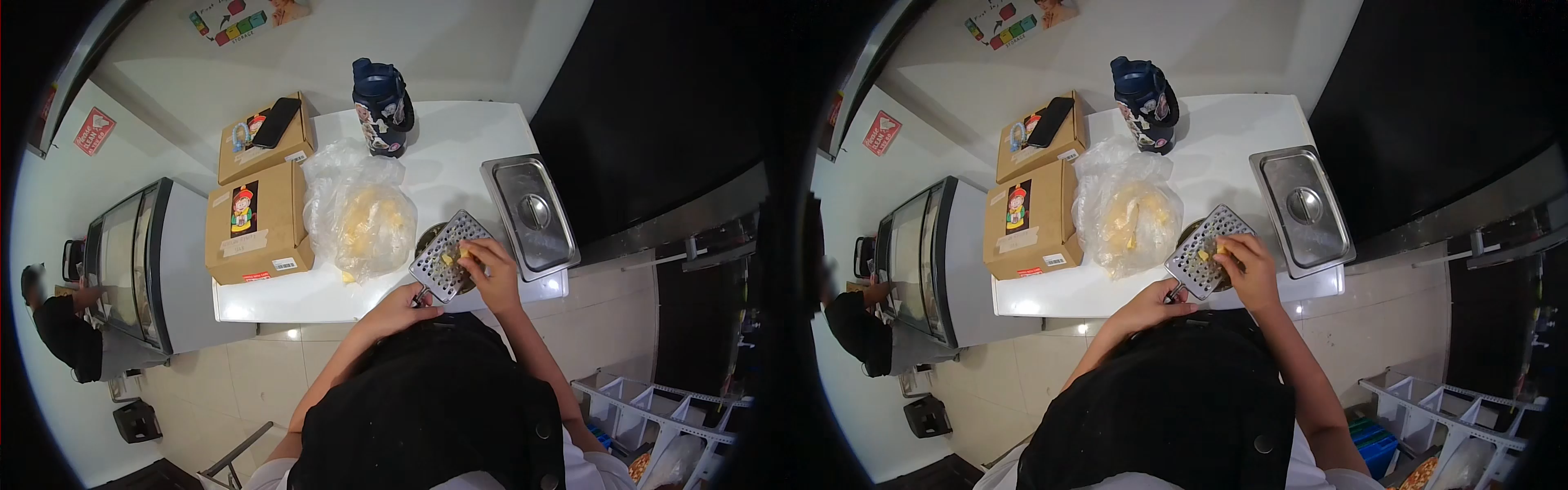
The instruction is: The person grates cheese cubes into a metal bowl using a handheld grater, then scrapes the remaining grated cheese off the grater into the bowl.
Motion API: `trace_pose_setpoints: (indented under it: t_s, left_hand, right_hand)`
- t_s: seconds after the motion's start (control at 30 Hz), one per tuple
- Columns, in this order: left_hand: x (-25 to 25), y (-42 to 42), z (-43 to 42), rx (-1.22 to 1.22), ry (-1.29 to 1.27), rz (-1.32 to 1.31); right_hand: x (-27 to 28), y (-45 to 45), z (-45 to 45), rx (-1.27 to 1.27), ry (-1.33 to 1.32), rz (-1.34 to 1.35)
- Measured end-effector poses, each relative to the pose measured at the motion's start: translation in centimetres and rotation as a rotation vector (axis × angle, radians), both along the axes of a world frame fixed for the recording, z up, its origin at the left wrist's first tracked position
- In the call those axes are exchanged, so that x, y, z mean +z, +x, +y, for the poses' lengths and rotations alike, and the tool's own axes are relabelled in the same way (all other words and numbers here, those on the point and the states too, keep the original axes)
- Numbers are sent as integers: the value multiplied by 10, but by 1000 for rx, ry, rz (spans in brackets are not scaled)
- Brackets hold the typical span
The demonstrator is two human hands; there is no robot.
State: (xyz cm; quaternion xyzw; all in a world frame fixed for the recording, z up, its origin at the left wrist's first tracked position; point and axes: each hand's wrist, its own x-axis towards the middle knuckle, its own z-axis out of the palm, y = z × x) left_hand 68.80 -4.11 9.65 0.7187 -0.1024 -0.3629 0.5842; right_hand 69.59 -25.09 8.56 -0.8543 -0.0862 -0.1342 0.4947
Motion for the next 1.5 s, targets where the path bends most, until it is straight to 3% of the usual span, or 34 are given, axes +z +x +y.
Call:
trace_pose_setpoints:
  t_s: [0.17,0.3,0.5,0.83,1.17,1.3,1.5]
  left_hand:
    - [1,0,-1,-1,-41,8]
    - [-1,0,-3,-6,-40,30]
    - [4,1,-3,-30,-23,87]
    - [-2,-3,1,-42,51,-43]
    - [-4,1,2,6,-25,-29]
    - [5,3,1,-14,26,17]
    - [1,-1,2,-28,47,-54]
  right_hand:
    - [9,-2,2,-91,203,119]
    - [1,0,16,0,-15,-121]
    - [-8,-4,25,90,-107,-189]
    - [-15,6,9,-125,-236,-169]
    - [4,4,13,-118,249,80]
    - [2,-12,26,129,-301,-206]
    - [-17,8,4,-11,-312,-196]
